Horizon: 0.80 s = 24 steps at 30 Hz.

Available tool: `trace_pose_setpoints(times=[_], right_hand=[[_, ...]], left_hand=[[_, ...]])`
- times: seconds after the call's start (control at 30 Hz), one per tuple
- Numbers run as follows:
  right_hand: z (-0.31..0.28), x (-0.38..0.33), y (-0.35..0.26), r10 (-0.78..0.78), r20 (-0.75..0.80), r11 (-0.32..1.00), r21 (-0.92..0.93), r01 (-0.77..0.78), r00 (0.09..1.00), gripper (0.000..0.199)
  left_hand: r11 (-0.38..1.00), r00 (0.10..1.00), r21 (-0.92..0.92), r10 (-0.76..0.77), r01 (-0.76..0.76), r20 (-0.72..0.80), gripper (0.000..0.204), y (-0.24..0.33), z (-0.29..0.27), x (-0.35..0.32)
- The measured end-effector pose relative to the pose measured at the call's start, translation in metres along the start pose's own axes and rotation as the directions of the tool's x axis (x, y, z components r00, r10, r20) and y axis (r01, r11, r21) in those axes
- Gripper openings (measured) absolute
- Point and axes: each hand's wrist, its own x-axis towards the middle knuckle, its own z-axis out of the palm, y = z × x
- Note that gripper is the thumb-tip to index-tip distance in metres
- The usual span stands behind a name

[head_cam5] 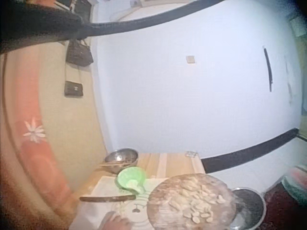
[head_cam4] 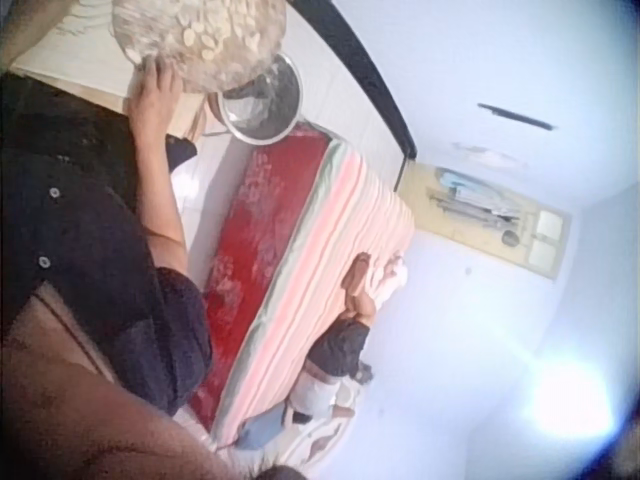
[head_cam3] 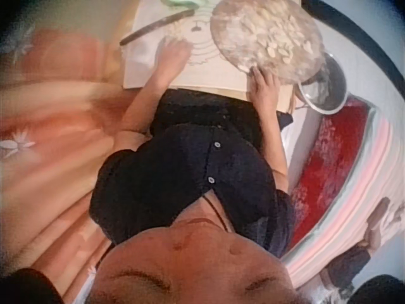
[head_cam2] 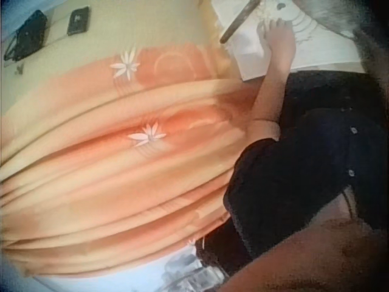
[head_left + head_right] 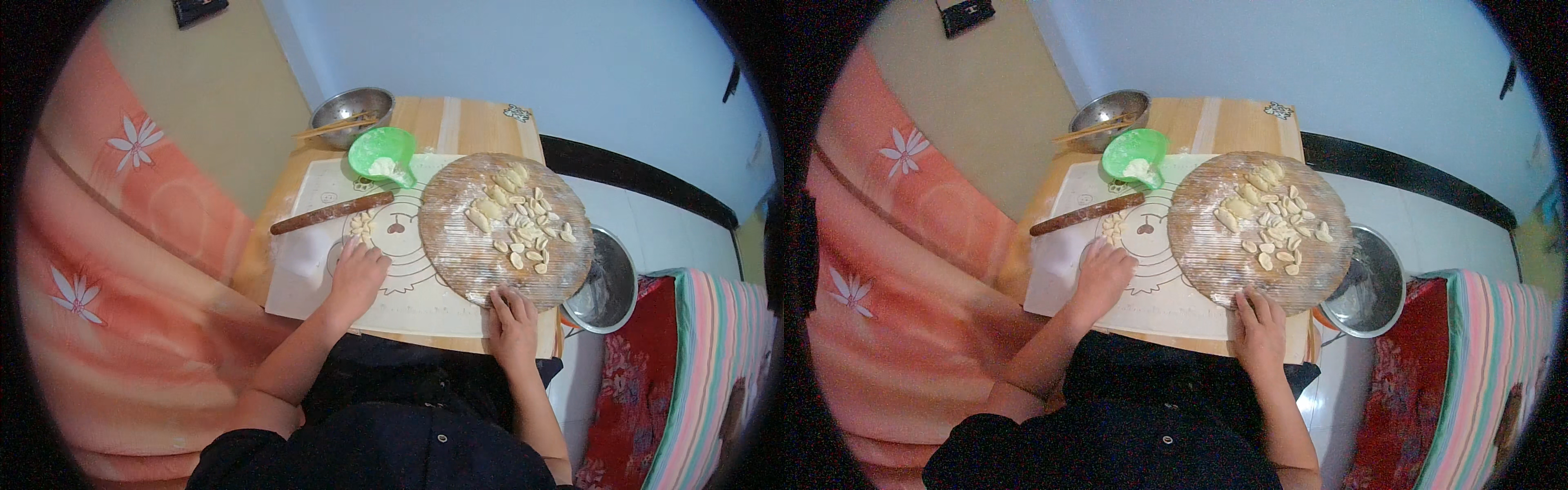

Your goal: The person is making dumplings by hand. They pick up small pieces of dough from a wooden board, flatten them, and place them onto a silicone mat. A rolling pin and a bowl of flour are visible on the table.

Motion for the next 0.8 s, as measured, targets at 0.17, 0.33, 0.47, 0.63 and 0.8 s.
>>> trace_pose_setpoints(times=[0.17,0.33,0.47,0.63,0.8], right_hand=[[-0.002,0.001,0.001,0.078,-0.093,0.997,0.013,-0.077,0.993,0.029],[0.003,-0.003,0.006,0.109,-0.054,0.994,-0.001,-0.109,0.993,0.032],[0.000,-0.002,0.003,0.108,-0.044,0.994,0.009,-0.107,0.993,0.032],[-0.001,0.000,0.003,0.104,-0.060,0.995,0.002,-0.104,0.993,0.034],[-0.002,-0.001,0.001,0.106,-0.035,0.994,-0.016,-0.107,0.994,0.033]], left_hand=[[0.843,0.992,-0.538,-0.068,0.000,-0.106,0.014,0.054,0.010,0.034],[0.754,0.988,-0.646,-0.154,0.116,-0.004,0.013,0.075,0.027,0.058],[0.788,0.973,-0.575,-0.221,0.220,0.068,0.023,0.079,0.040,0.055],[0.729,0.894,-0.518,-0.373,0.447,0.247,0.067,0.081,0.051,0.068],[0.692,0.827,-0.472,-0.355,0.546,0.436,0.112,0.062,0.056,0.090]])
